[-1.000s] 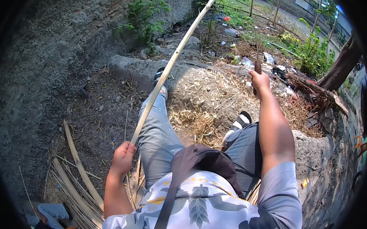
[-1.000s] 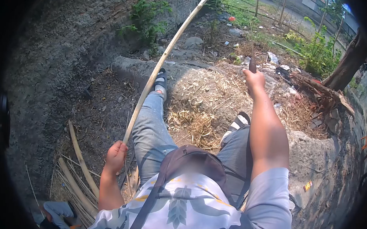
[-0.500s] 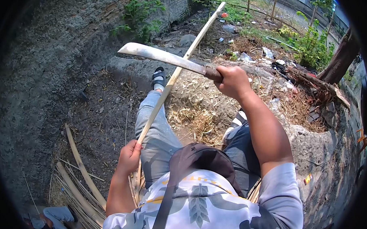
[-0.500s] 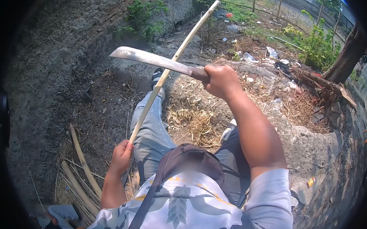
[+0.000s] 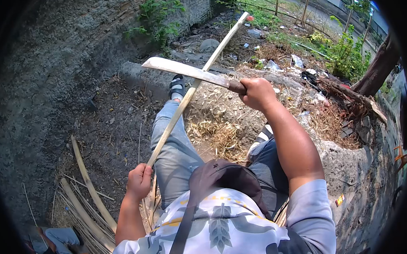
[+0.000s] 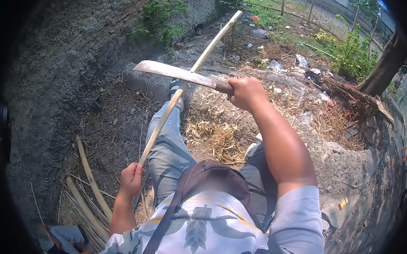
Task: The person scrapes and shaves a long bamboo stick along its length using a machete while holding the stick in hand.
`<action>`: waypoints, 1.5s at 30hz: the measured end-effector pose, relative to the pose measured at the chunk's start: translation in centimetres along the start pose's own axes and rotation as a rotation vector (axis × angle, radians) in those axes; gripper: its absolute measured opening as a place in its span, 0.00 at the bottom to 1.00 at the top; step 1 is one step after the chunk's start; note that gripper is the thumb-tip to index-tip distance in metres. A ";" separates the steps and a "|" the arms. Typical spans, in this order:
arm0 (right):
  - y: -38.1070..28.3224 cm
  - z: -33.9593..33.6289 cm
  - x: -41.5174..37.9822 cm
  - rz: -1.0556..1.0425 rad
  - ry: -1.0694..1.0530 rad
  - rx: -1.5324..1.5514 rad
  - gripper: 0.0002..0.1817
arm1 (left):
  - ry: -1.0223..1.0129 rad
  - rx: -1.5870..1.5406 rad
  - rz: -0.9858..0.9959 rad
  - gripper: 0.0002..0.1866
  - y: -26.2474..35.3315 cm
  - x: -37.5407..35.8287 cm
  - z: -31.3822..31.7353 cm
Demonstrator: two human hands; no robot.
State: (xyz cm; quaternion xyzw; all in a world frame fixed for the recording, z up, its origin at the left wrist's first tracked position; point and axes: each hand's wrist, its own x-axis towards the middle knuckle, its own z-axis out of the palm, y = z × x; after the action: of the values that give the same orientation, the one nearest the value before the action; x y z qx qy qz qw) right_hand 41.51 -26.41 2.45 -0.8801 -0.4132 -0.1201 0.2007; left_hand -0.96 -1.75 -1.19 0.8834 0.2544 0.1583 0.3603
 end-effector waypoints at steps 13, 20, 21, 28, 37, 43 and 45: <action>0.1 0.3 0.6 -0.173 -0.001 -0.144 0.06 | -0.080 -0.056 -0.034 0.14 0.7 -0.4 0.2; 1.3 -0.8 0.6 0.024 -0.075 -0.130 0.08 | -0.086 -0.010 -0.016 0.13 1.4 0.9 0.5; 1.2 -0.8 0.4 0.025 -0.086 -0.134 0.09 | -0.095 -0.026 -0.031 0.13 1.0 0.8 0.9; -2.6 0.6 -0.5 -0.325 -0.074 -0.141 0.07 | -0.037 -0.054 0.026 0.12 2.0 2.1 2.6; 3.7 0.3 0.8 0.072 0.010 -0.053 0.06 | -0.053 0.089 0.053 0.14 1.2 0.1 -1.4; 1.1 -1.1 0.4 0.079 -0.120 -0.150 0.10 | -0.036 0.190 -0.041 0.16 1.4 0.2 -2.2; 0.7 -0.8 0.2 0.057 -0.128 -0.130 0.09 | -0.037 0.184 -0.060 0.16 1.3 -0.2 -1.5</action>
State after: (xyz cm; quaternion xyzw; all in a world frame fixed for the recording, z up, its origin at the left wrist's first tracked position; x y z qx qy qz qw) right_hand 42.18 -27.02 3.06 -0.9085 -0.3913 -0.0846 0.1198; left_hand -1.39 -1.87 0.78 0.9076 0.2876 0.1071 0.2866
